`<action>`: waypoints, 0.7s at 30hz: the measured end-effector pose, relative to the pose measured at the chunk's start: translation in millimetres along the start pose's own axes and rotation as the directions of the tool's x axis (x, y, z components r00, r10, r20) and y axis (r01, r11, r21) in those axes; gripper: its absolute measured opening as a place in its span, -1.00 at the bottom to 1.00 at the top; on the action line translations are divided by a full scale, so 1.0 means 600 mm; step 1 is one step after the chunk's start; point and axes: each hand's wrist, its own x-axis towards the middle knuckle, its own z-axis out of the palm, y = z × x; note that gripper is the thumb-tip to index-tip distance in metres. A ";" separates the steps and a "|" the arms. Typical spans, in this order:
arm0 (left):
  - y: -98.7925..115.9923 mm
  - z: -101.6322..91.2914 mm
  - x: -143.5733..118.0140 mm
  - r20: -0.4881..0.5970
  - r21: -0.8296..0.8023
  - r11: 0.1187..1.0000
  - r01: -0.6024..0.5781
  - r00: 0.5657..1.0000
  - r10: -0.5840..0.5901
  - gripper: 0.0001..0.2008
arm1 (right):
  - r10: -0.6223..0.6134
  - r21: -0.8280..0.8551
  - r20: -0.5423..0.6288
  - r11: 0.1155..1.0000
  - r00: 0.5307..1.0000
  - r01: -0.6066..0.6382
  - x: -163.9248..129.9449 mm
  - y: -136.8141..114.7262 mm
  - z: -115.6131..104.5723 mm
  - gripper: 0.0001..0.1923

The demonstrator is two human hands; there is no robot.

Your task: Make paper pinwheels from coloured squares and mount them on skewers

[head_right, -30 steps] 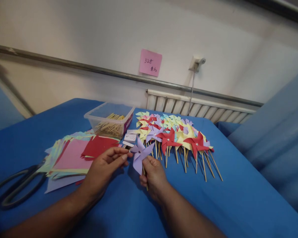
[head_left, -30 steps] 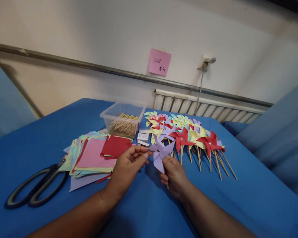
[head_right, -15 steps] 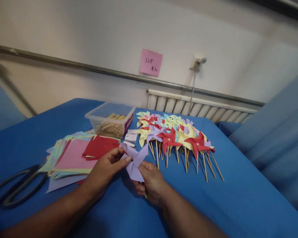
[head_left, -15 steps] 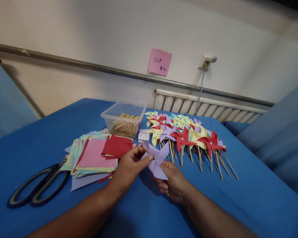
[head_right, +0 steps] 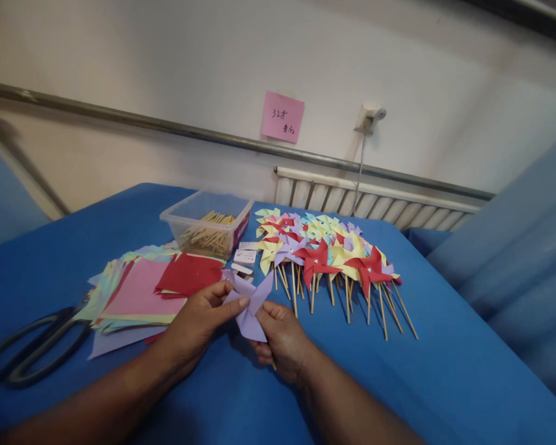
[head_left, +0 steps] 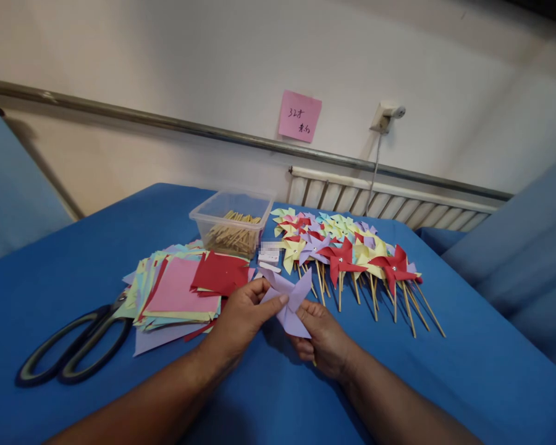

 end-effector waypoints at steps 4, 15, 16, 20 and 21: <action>-0.001 -0.002 0.001 -0.017 -0.015 1.000 0.004 1.000 -0.005 -0.77 | -0.043 -0.002 -0.014 0.999 0.999 0.043 0.004 0.004 0.003 -0.55; 0.008 -0.023 0.017 -0.193 0.011 1.000 -0.003 0.981 0.005 -0.79 | -0.217 -0.315 -0.086 0.932 0.972 0.180 0.024 0.018 -0.004 -0.57; 0.010 -0.023 0.018 -0.204 0.013 1.000 -0.007 0.979 0.009 -0.79 | -0.249 -0.342 -0.096 0.918 0.964 0.203 0.025 0.019 -0.005 -0.60; 0.014 -0.025 0.020 -0.198 0.039 0.999 -0.018 0.980 0.025 -0.77 | -0.316 -0.421 -0.121 0.875 0.941 0.240 0.030 0.026 -0.009 -0.66; 0.014 -0.026 0.020 -0.189 0.047 0.999 -0.016 0.982 0.025 -0.75 | -0.320 -0.439 -0.125 0.867 0.939 0.237 0.031 0.028 -0.009 -0.66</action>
